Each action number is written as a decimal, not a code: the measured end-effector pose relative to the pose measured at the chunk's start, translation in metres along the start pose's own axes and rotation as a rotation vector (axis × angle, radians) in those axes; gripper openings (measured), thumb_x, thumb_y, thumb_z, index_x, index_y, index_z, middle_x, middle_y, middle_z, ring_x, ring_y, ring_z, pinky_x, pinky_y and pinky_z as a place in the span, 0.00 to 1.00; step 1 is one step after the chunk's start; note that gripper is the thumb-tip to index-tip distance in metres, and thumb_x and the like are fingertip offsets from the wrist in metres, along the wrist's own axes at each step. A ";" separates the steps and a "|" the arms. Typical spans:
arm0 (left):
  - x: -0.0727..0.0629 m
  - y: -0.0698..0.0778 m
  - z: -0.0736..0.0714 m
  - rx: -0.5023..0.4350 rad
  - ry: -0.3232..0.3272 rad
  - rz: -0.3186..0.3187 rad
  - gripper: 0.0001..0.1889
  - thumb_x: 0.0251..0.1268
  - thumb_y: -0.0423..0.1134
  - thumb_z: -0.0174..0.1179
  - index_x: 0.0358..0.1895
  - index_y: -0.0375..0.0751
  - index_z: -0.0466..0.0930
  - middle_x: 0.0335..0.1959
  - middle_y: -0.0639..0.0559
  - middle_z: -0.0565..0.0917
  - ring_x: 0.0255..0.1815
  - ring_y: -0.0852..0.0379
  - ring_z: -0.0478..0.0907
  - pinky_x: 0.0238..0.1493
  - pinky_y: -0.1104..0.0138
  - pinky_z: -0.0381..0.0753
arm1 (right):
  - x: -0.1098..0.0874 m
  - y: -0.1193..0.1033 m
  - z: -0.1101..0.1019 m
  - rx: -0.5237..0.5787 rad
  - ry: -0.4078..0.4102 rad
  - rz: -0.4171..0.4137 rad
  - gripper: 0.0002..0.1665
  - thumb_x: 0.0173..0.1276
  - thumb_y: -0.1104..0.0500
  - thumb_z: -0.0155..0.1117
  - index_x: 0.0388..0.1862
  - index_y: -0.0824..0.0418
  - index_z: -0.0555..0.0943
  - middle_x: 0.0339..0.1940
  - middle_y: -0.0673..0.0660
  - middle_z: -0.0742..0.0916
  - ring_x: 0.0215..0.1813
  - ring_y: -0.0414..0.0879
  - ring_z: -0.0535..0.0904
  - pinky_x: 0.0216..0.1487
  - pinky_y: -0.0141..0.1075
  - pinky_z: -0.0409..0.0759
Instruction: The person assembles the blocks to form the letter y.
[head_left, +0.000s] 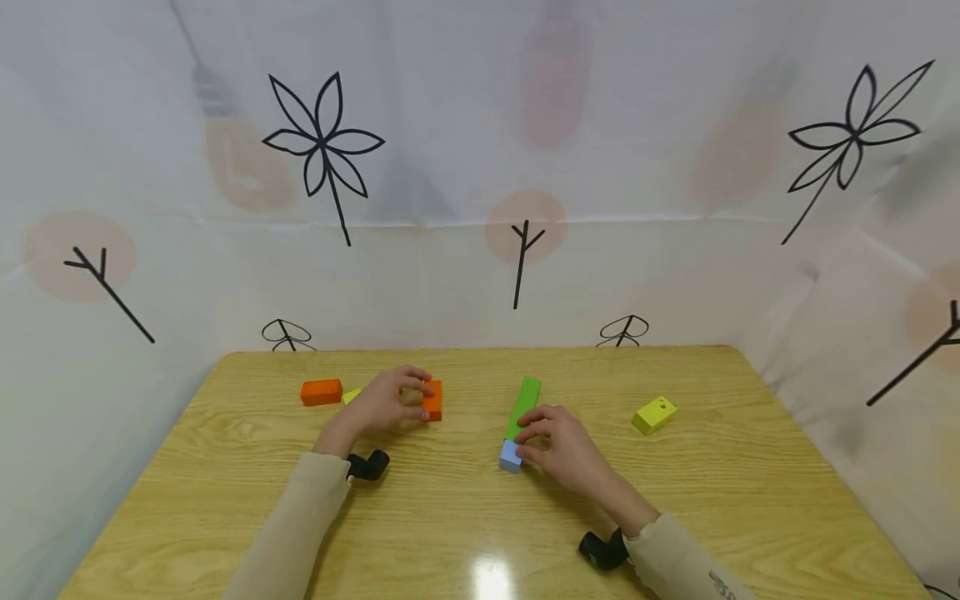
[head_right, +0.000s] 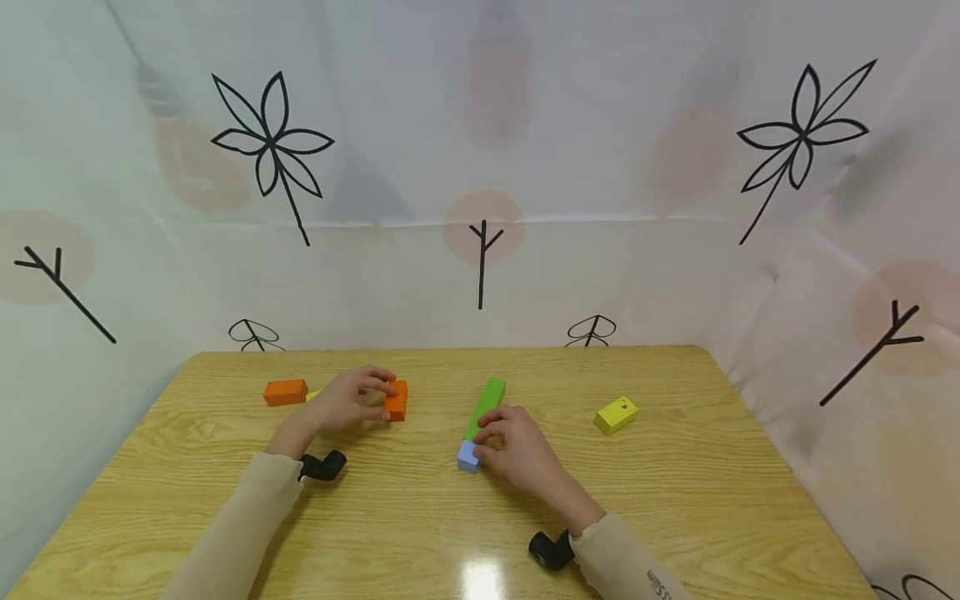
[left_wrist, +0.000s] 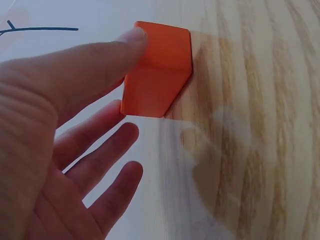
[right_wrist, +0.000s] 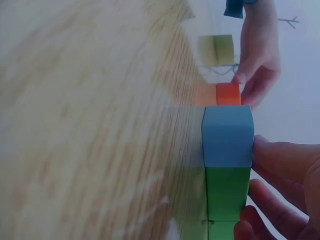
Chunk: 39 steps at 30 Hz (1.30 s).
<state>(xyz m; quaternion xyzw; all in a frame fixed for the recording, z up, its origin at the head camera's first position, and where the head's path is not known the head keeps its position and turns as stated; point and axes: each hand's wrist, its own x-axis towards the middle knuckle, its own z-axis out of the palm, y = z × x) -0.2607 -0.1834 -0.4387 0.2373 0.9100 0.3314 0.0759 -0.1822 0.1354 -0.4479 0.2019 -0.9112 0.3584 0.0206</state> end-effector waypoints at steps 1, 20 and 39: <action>0.000 0.000 0.000 -0.002 -0.003 -0.008 0.15 0.61 0.38 0.71 0.52 0.45 0.86 0.67 0.50 0.73 0.71 0.42 0.64 0.68 0.48 0.67 | 0.000 0.000 0.000 0.001 -0.002 0.000 0.05 0.59 0.61 0.77 0.33 0.53 0.90 0.49 0.48 0.84 0.56 0.51 0.76 0.57 0.50 0.76; -0.003 0.003 0.006 -0.040 0.034 -0.012 0.12 0.58 0.38 0.74 0.46 0.48 0.88 0.59 0.53 0.76 0.62 0.46 0.71 0.61 0.50 0.75 | 0.002 -0.001 -0.001 -0.021 -0.008 -0.022 0.04 0.59 0.62 0.77 0.31 0.54 0.90 0.47 0.49 0.84 0.54 0.51 0.76 0.55 0.50 0.76; -0.009 0.033 0.028 0.055 0.078 0.025 0.10 0.56 0.42 0.76 0.41 0.49 0.89 0.55 0.53 0.77 0.55 0.49 0.75 0.52 0.56 0.80 | 0.002 0.000 -0.002 -0.020 -0.017 -0.034 0.03 0.59 0.62 0.77 0.32 0.55 0.90 0.47 0.50 0.84 0.54 0.52 0.76 0.56 0.51 0.76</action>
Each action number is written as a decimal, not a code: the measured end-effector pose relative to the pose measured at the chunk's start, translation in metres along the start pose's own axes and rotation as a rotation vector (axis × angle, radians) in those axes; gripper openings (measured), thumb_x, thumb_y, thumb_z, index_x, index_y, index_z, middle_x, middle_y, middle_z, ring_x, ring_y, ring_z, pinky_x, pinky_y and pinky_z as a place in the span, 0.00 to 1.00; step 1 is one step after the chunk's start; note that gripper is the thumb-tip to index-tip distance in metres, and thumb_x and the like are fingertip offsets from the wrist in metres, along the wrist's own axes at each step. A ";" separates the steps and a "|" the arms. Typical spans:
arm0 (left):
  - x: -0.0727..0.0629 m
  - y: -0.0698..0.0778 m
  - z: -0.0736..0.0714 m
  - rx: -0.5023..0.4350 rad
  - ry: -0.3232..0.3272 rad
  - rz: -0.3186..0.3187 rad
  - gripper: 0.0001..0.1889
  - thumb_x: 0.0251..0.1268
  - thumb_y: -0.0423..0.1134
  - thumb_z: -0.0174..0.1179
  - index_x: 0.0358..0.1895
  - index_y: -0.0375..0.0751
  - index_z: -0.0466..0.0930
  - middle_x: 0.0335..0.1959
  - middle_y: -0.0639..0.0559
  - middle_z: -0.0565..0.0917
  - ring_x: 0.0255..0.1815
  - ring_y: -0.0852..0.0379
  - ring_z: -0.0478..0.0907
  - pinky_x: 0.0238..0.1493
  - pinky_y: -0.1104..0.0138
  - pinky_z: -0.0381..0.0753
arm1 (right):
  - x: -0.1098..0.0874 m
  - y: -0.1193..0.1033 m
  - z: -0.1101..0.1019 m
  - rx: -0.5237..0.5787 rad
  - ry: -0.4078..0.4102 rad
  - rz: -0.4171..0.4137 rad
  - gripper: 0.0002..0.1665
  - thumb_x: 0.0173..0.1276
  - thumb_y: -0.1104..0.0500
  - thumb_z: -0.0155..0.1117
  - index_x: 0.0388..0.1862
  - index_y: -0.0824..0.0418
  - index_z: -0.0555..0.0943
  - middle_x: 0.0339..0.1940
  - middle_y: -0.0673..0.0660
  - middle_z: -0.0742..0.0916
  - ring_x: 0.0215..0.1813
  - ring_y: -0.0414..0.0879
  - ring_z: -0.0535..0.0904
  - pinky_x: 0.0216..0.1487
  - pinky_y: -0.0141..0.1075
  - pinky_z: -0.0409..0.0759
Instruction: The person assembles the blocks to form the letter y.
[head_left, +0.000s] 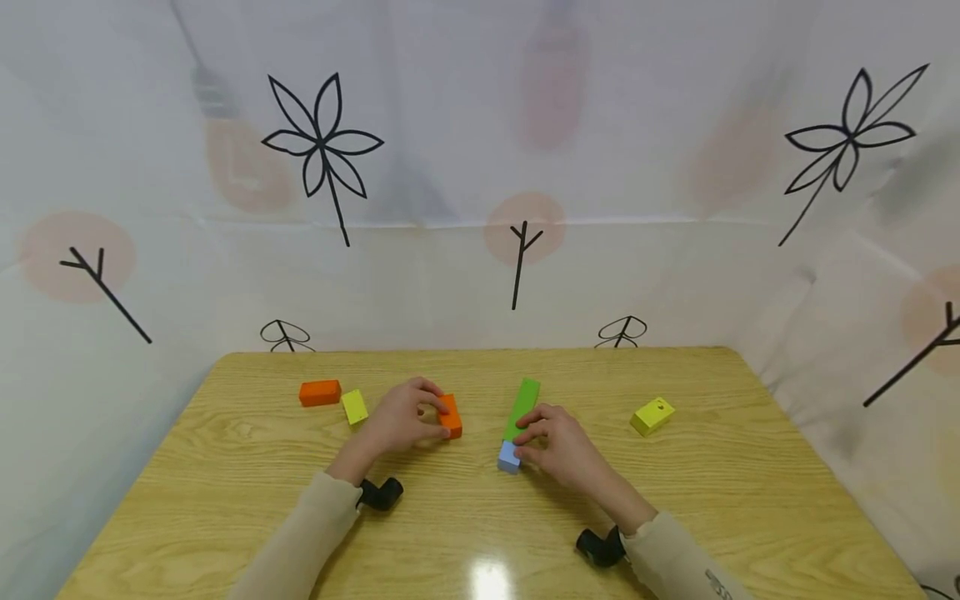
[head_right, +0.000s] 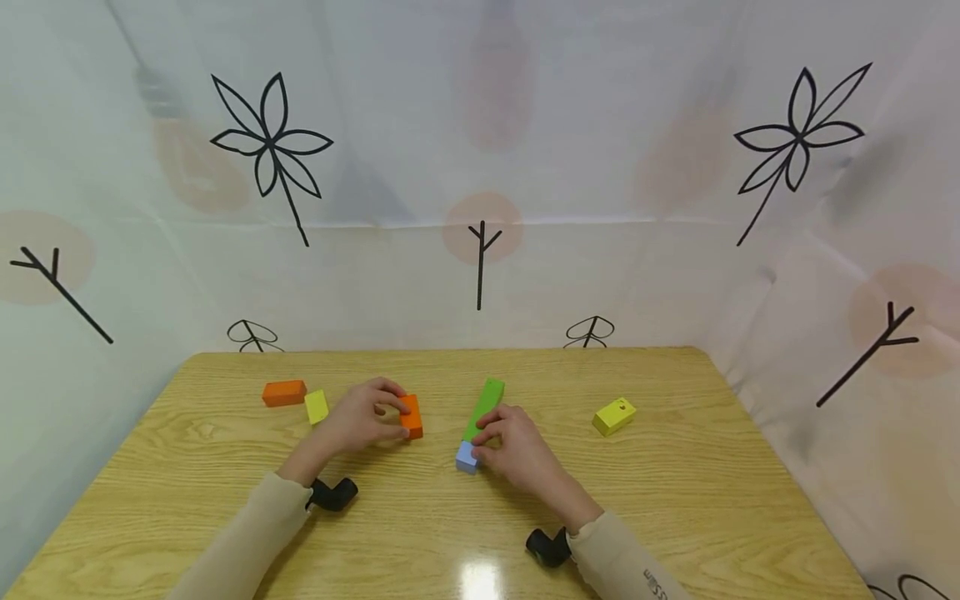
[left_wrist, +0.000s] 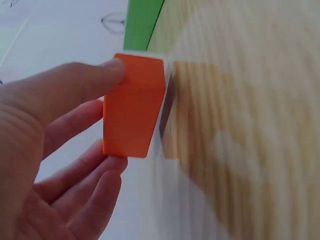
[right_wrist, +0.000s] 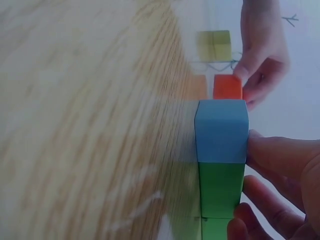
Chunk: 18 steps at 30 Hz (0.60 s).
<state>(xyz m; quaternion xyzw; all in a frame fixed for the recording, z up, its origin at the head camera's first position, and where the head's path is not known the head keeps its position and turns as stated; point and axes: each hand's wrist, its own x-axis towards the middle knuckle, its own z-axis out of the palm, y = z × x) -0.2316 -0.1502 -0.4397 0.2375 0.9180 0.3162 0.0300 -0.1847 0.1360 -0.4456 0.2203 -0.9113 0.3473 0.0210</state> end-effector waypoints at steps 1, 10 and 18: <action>0.000 0.002 0.002 0.000 0.010 -0.002 0.10 0.55 0.42 0.76 0.40 0.49 0.89 0.54 0.53 0.77 0.54 0.49 0.76 0.51 0.57 0.81 | 0.000 0.000 0.000 0.002 -0.001 0.001 0.03 0.59 0.62 0.77 0.32 0.55 0.90 0.47 0.50 0.84 0.54 0.52 0.76 0.56 0.51 0.76; -0.003 0.024 0.017 -0.019 0.064 -0.041 0.11 0.52 0.45 0.78 0.36 0.49 0.89 0.51 0.54 0.78 0.48 0.51 0.77 0.46 0.60 0.81 | 0.000 0.000 0.001 0.015 0.001 0.017 0.04 0.58 0.62 0.78 0.31 0.54 0.90 0.47 0.48 0.84 0.53 0.51 0.77 0.56 0.50 0.76; -0.004 0.035 0.031 -0.006 0.114 -0.027 0.12 0.50 0.48 0.78 0.36 0.50 0.88 0.45 0.57 0.77 0.43 0.55 0.76 0.43 0.62 0.79 | 0.001 -0.002 -0.001 0.008 -0.005 0.033 0.04 0.58 0.62 0.78 0.31 0.54 0.91 0.47 0.47 0.83 0.54 0.51 0.76 0.57 0.50 0.76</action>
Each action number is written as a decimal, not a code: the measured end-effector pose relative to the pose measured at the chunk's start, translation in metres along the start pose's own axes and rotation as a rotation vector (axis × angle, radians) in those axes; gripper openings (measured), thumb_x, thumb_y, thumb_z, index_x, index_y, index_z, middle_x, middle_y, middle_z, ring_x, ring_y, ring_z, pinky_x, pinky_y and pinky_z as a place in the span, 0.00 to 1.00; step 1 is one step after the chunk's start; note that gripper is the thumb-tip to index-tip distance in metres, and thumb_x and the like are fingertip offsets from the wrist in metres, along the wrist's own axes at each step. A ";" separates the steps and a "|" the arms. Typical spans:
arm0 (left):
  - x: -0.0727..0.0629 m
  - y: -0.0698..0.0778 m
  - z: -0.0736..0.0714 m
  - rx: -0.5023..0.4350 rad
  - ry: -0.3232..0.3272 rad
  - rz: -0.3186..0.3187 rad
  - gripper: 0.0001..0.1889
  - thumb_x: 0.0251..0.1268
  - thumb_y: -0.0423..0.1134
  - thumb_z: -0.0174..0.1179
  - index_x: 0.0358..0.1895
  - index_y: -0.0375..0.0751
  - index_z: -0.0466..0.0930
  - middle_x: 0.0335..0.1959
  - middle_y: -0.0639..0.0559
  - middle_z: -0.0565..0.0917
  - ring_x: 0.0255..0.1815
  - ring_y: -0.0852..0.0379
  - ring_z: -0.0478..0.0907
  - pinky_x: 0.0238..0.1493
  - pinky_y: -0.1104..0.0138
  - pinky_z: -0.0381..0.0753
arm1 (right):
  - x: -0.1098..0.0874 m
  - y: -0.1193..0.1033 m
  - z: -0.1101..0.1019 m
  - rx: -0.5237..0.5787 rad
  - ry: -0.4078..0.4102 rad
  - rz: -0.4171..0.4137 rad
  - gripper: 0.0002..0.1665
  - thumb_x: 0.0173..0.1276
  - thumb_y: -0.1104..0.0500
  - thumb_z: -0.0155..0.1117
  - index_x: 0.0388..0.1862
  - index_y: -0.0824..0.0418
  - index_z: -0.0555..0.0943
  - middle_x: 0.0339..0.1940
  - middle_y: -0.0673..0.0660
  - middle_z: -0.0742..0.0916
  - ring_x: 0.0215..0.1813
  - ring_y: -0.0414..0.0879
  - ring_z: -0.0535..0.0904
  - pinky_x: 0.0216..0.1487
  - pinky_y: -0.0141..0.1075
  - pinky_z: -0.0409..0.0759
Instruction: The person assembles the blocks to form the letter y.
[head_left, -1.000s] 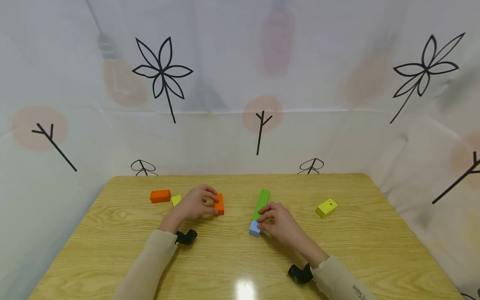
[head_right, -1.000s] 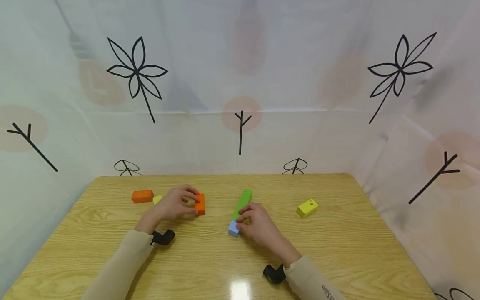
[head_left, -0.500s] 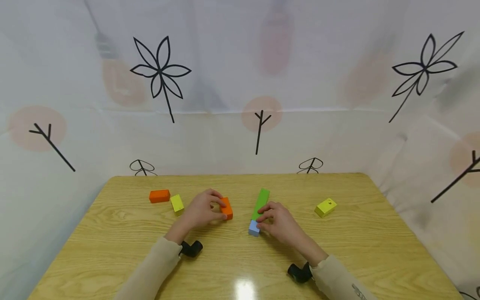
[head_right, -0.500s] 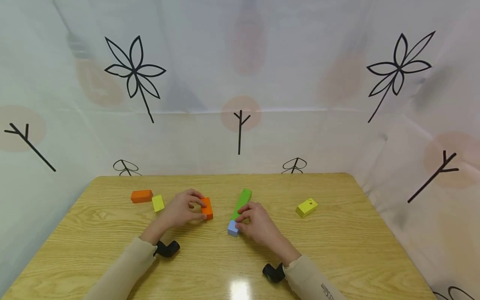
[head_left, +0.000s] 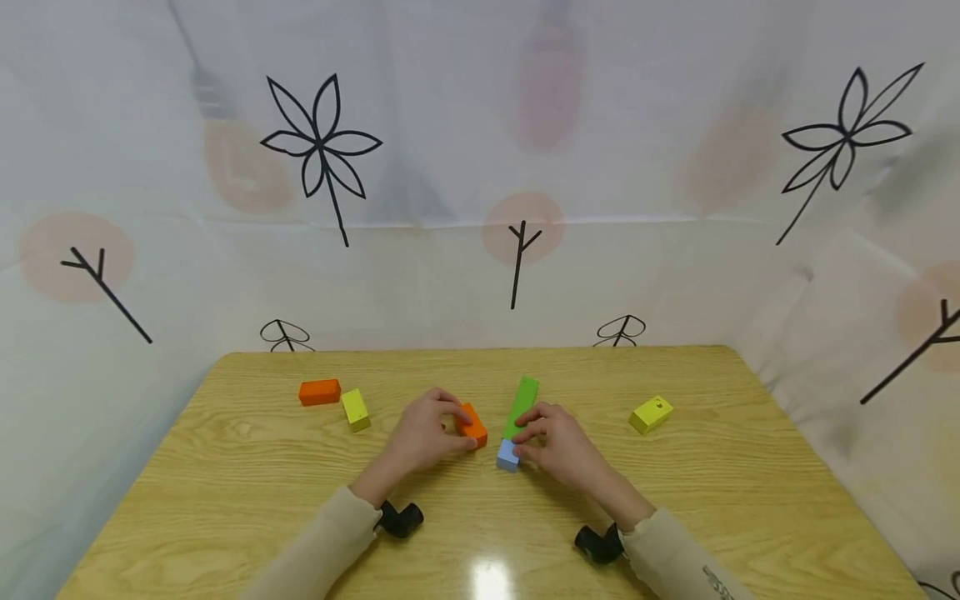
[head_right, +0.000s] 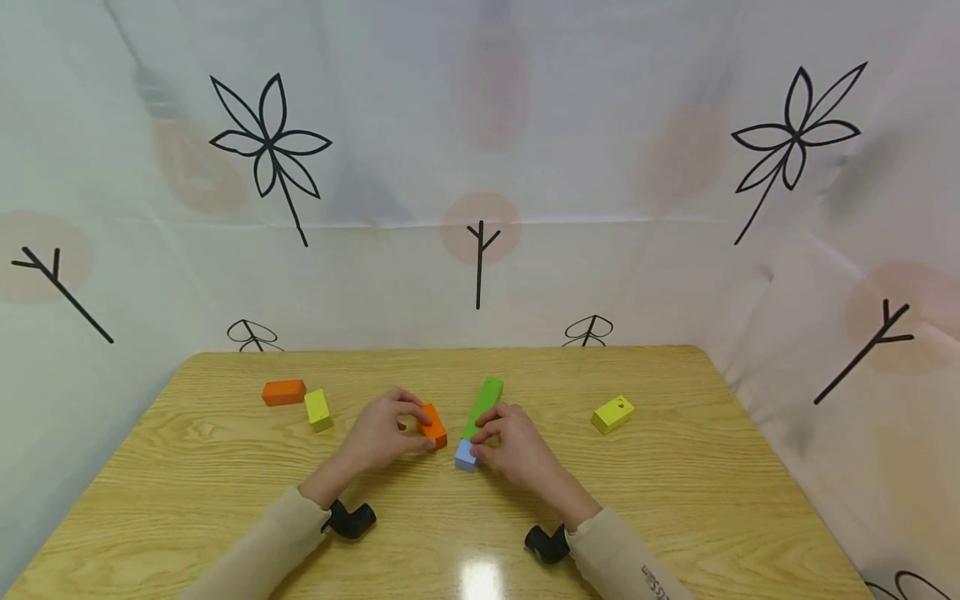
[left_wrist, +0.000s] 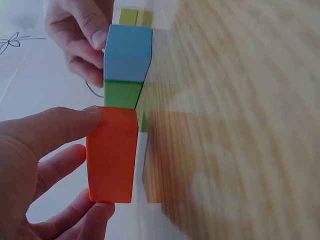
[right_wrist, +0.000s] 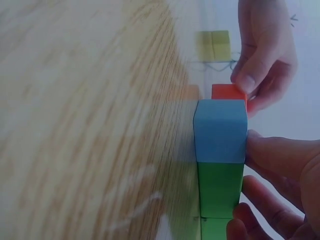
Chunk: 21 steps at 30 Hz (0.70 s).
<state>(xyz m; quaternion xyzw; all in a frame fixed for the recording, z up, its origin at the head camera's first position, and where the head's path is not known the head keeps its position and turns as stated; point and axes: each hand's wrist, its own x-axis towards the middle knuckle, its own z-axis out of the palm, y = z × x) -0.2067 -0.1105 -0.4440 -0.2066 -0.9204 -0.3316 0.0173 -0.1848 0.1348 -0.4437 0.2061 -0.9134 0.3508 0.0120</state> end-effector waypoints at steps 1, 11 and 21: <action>0.000 0.001 0.001 -0.005 0.003 0.000 0.13 0.50 0.48 0.78 0.36 0.49 0.89 0.45 0.57 0.76 0.43 0.55 0.76 0.43 0.62 0.79 | 0.000 -0.001 0.000 0.001 -0.001 0.003 0.04 0.58 0.62 0.78 0.31 0.54 0.91 0.47 0.47 0.83 0.54 0.51 0.76 0.57 0.50 0.76; -0.002 0.008 0.012 -0.016 -0.004 -0.048 0.11 0.49 0.49 0.79 0.33 0.53 0.87 0.41 0.60 0.74 0.39 0.58 0.74 0.42 0.64 0.77 | 0.001 0.000 0.000 -0.007 -0.003 0.004 0.04 0.58 0.62 0.77 0.31 0.54 0.91 0.46 0.47 0.84 0.53 0.51 0.76 0.57 0.51 0.75; -0.002 0.011 0.017 0.054 0.002 -0.018 0.13 0.50 0.52 0.78 0.35 0.53 0.87 0.39 0.58 0.72 0.34 0.59 0.70 0.36 0.67 0.74 | 0.001 0.000 0.000 -0.024 0.002 -0.010 0.03 0.58 0.62 0.78 0.30 0.54 0.91 0.46 0.48 0.84 0.53 0.51 0.76 0.56 0.51 0.75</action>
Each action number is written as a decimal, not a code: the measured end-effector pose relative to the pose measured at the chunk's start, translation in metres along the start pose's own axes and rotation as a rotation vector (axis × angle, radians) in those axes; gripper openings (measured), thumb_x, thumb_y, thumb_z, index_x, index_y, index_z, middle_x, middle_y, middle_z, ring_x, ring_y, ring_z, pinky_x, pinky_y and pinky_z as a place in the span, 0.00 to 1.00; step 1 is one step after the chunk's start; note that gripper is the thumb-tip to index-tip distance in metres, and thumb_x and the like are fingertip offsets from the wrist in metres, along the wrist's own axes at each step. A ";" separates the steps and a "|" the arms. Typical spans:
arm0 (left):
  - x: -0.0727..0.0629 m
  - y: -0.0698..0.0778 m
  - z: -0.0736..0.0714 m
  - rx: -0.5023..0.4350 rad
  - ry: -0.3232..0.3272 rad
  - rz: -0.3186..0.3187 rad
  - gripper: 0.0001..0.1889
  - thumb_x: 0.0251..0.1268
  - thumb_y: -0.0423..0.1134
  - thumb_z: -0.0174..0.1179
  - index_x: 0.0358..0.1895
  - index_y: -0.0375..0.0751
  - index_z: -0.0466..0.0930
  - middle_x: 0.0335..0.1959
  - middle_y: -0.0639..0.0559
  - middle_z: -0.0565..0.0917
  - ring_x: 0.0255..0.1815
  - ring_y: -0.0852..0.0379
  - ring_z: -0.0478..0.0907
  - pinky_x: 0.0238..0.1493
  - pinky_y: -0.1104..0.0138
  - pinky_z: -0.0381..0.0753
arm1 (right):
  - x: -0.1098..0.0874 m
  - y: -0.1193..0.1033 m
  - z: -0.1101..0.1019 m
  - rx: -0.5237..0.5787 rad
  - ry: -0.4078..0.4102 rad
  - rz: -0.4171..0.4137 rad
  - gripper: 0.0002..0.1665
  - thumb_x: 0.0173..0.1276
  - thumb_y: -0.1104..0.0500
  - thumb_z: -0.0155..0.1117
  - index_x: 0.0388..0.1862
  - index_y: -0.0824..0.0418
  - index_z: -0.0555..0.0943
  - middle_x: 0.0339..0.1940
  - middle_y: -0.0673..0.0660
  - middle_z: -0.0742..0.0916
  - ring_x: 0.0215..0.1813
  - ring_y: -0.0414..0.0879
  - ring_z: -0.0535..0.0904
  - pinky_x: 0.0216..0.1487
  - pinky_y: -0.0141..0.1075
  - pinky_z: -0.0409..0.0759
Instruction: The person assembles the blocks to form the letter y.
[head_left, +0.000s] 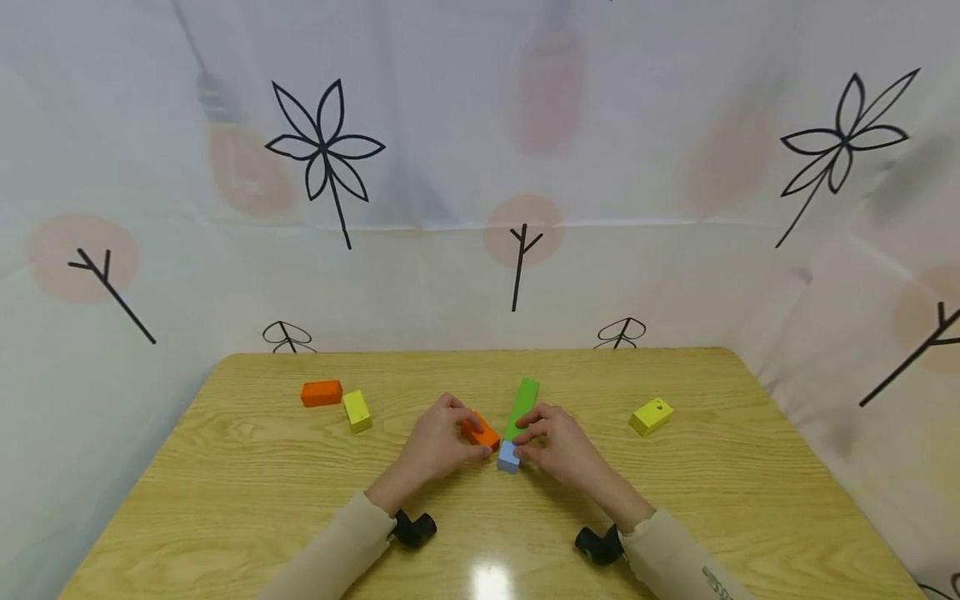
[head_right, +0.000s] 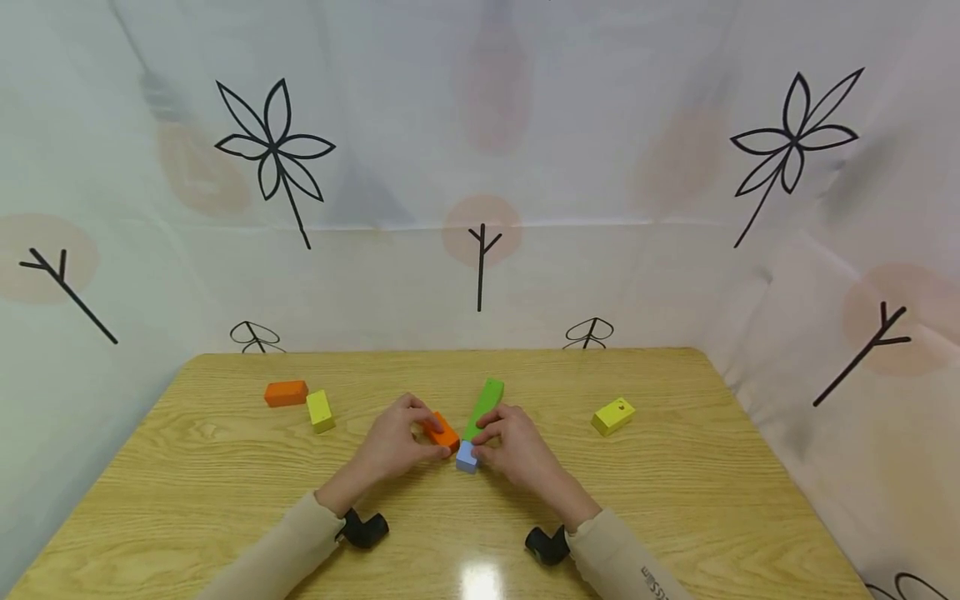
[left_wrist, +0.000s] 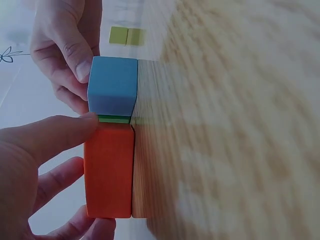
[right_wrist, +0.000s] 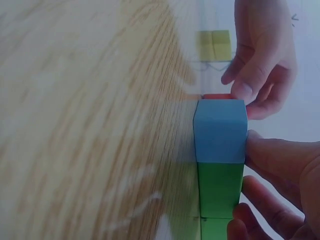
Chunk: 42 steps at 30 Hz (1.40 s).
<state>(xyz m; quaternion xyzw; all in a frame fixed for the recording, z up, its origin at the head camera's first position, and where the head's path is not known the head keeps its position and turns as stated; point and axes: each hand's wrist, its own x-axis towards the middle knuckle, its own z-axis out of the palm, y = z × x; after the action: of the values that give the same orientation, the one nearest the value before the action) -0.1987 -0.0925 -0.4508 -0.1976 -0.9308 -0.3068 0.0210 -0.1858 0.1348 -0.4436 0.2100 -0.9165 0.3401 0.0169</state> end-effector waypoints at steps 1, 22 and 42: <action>0.000 0.000 0.000 -0.003 -0.002 0.000 0.13 0.50 0.52 0.78 0.35 0.54 0.87 0.39 0.58 0.71 0.34 0.60 0.70 0.36 0.67 0.74 | 0.000 0.000 0.000 0.000 0.000 0.001 0.03 0.58 0.62 0.78 0.30 0.54 0.91 0.46 0.47 0.84 0.53 0.51 0.76 0.57 0.51 0.75; -0.001 0.004 -0.003 -0.044 -0.020 0.013 0.14 0.51 0.53 0.77 0.35 0.52 0.85 0.37 0.57 0.71 0.33 0.60 0.70 0.36 0.67 0.74 | 0.001 -0.001 -0.002 -0.002 0.005 -0.007 0.03 0.58 0.62 0.78 0.30 0.55 0.91 0.45 0.48 0.84 0.52 0.50 0.77 0.56 0.51 0.75; 0.000 -0.018 -0.028 -0.109 0.101 0.040 0.07 0.61 0.41 0.72 0.40 0.48 0.86 0.43 0.57 0.82 0.43 0.54 0.81 0.39 0.61 0.81 | -0.001 0.004 0.001 0.007 0.021 -0.028 0.02 0.58 0.61 0.78 0.30 0.55 0.91 0.46 0.49 0.84 0.52 0.51 0.77 0.55 0.50 0.75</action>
<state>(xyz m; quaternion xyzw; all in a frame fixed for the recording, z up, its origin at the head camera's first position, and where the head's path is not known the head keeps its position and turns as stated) -0.2082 -0.1220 -0.4385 -0.2012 -0.9064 -0.3661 0.0632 -0.1859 0.1369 -0.4471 0.2194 -0.9121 0.3450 0.0306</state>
